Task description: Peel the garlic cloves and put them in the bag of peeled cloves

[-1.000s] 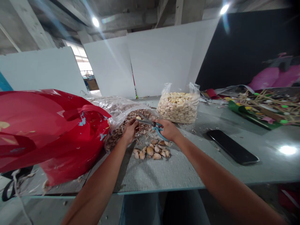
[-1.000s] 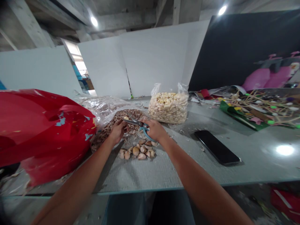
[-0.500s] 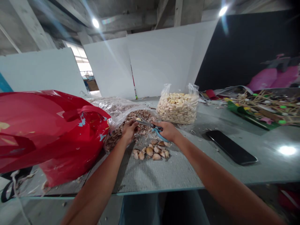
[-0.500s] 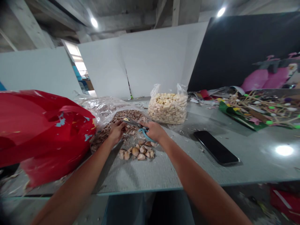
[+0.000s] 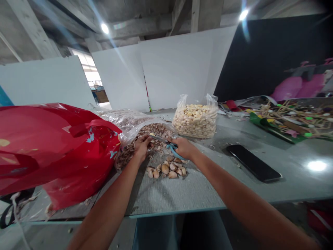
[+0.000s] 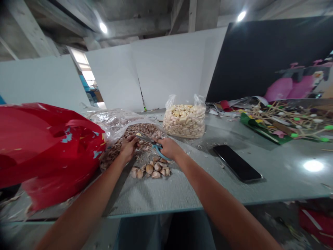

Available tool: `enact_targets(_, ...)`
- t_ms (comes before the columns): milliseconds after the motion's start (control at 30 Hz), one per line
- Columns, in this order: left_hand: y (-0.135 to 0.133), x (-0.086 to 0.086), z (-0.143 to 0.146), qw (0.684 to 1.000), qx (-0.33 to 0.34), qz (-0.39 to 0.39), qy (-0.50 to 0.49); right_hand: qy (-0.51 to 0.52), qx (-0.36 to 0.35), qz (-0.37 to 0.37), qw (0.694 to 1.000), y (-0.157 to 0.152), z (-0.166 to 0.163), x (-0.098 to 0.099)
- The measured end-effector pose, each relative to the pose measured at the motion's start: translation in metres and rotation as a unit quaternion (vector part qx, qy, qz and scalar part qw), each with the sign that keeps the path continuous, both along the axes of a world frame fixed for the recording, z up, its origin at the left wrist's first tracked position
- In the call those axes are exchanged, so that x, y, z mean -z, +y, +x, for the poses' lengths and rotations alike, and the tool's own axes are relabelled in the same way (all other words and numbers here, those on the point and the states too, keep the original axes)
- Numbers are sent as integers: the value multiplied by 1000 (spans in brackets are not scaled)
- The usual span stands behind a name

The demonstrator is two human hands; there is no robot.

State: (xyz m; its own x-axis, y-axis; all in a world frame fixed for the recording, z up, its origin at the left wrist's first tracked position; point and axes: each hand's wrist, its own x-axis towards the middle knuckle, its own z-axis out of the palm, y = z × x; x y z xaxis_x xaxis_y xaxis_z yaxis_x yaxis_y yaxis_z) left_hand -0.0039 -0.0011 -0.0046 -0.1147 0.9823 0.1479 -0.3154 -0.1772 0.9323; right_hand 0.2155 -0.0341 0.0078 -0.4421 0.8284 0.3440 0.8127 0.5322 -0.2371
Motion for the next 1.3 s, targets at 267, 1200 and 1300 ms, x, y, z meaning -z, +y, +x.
enact_targets(267, 3, 1, -2, 1000, -12, -8, 1, 0, 5, -12, 1000, 1, 1, 2)
enact_targets(1200, -3, -2, -3, 998, 57, -3, -34, 140, 16, -18, 990, 4, 9, 1)
enact_targets(1300, -3, -3, -4, 997, 61, 9, -37, 122, 57, -33, 990, 6, 10, 5)
